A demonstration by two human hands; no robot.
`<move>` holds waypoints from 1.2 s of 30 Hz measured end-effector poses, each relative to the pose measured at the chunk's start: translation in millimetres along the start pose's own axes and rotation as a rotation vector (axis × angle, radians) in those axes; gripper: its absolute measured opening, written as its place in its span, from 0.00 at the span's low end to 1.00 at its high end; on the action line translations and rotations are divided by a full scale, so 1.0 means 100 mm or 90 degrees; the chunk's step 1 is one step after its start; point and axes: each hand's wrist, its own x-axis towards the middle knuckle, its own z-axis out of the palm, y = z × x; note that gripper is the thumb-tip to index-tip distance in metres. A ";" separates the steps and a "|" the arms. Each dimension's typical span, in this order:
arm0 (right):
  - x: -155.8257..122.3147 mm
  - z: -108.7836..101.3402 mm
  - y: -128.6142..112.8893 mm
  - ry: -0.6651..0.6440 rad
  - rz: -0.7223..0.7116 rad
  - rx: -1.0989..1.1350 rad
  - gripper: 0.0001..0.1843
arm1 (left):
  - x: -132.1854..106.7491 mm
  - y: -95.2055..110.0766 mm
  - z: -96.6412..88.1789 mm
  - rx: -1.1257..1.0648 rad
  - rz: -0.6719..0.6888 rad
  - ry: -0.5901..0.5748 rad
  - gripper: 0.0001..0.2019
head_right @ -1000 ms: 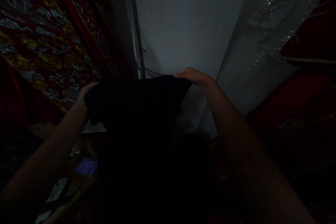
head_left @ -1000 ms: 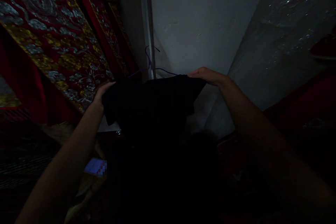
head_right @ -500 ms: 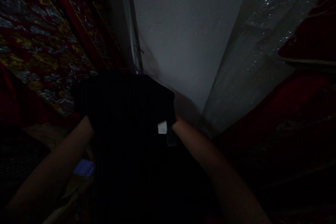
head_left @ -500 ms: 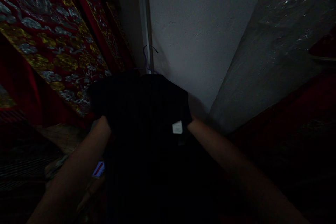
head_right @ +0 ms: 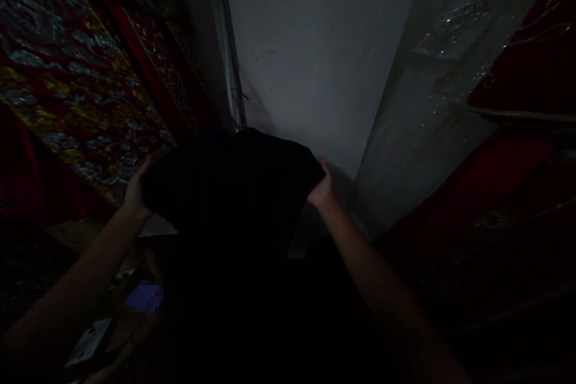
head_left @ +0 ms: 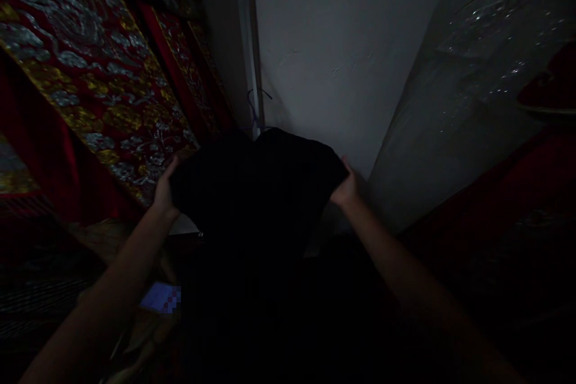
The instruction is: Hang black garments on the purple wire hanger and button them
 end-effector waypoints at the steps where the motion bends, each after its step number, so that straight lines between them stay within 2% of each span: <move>1: 0.00 0.00 -0.10 0.004 -0.008 -0.053 0.28 | -0.03 0.05 0.00 -0.001 -0.014 -0.005 0.25; 4: -0.01 0.18 -0.48 0.006 -0.065 -0.263 0.33 | -0.04 0.19 0.06 0.073 -0.018 -0.053 0.23; 7: -0.04 0.54 -0.73 -0.014 -0.119 -0.435 0.34 | 0.05 0.28 0.18 0.258 0.073 -0.105 0.23; 9: -0.11 0.80 -0.75 -0.027 -0.137 -0.494 0.35 | 0.14 0.29 0.29 0.413 0.160 -0.120 0.23; 11: -0.24 1.00 -0.68 -0.030 -0.159 -0.486 0.36 | 0.23 0.24 0.40 0.560 0.264 -0.111 0.22; 14: -0.50 1.17 -0.54 -0.044 -0.177 -0.440 0.38 | 0.33 0.11 0.56 0.683 0.377 -0.086 0.18; 17: -0.62 1.24 -0.49 -0.081 -0.171 -0.433 0.38 | 0.41 0.00 0.68 0.696 0.414 -0.071 0.15; 20: -0.48 1.31 -0.50 -0.114 -0.155 -0.428 0.37 | 0.47 -0.04 0.72 0.708 0.415 -0.022 0.15; 23: -0.28 1.36 -0.46 -0.139 -0.139 -0.421 0.37 | 0.53 -0.05 0.68 0.743 0.388 0.022 0.18; 25: -0.28 1.36 -0.39 -0.170 -0.125 -0.414 0.38 | 0.55 -0.06 0.60 0.755 0.369 0.046 0.23; 27: -0.40 1.34 -0.33 -0.260 -0.085 -0.408 0.40 | 0.54 -0.07 0.52 0.726 0.359 0.058 0.27; 28: -0.48 1.32 -0.30 -0.342 -0.045 -0.410 0.41 | 0.52 -0.07 0.48 0.688 0.366 0.047 0.28; 30: -0.63 1.27 -0.25 -0.530 0.054 -0.415 0.43 | 0.45 -0.07 0.44 0.585 0.399 -0.014 0.26; 31: -0.67 1.23 -0.21 -0.585 0.082 -0.413 0.43 | 0.39 -0.07 0.44 0.533 0.417 -0.058 0.24; 32: -0.68 1.19 -0.16 -0.589 0.081 -0.413 0.41 | 0.32 -0.07 0.46 0.489 0.430 -0.105 0.22; 33: -0.67 1.14 -0.08 -0.546 0.050 -0.426 0.37 | 0.24 -0.07 0.50 0.454 0.434 -0.150 0.22; 35: -0.58 1.00 0.13 -0.377 -0.082 -0.511 0.29 | 0.06 -0.10 0.65 0.390 0.421 -0.228 0.22; 36: -0.53 0.93 0.26 -0.306 -0.157 -0.591 0.29 | -0.02 -0.13 0.75 0.352 0.406 -0.262 0.23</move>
